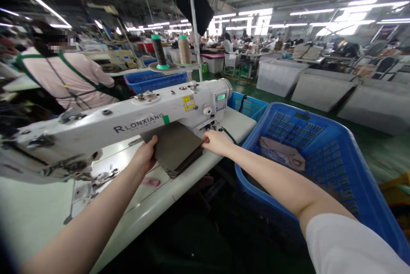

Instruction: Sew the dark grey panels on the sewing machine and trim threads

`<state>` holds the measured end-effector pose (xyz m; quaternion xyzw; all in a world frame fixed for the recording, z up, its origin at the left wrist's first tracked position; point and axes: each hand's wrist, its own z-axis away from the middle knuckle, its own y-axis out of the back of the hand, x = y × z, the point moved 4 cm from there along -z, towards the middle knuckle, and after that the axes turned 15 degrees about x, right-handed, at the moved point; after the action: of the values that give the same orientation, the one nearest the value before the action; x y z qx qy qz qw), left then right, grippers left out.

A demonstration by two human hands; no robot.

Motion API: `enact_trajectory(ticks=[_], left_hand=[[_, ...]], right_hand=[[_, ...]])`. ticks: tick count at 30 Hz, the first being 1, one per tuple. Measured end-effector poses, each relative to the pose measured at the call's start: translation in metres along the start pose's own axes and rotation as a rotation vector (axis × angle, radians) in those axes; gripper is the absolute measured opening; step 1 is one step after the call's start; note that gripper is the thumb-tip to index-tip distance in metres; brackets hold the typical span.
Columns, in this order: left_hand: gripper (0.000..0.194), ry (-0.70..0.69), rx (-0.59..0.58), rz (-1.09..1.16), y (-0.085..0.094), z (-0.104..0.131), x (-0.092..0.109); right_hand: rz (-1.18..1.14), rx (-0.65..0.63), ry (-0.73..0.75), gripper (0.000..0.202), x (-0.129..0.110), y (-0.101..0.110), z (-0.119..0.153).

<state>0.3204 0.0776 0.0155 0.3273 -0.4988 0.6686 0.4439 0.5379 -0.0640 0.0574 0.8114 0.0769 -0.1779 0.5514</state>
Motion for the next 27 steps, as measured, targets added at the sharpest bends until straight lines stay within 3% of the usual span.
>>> enact_trajectory(ticks=[8,15,21,27], left_hand=[[0.024,-0.012,0.006,-0.053,-0.002,0.001,0.002],[0.026,-0.001,0.026,-0.080,-0.001,0.000,0.001],[0.028,0.006,0.006,-0.107,-0.001,-0.002,0.001],[0.030,-0.017,-0.002,-0.120,-0.001,-0.004,0.001]], right_hand=[[-0.371,-0.179,-0.307,0.018,0.001,-0.011,-0.001],[-0.530,-0.242,-0.492,0.009,-0.003,-0.009,-0.010],[-0.609,-0.244,-0.494,0.013,-0.006,0.000,-0.025],[-0.545,-0.091,-0.382,0.016,-0.003,-0.013,-0.023]])
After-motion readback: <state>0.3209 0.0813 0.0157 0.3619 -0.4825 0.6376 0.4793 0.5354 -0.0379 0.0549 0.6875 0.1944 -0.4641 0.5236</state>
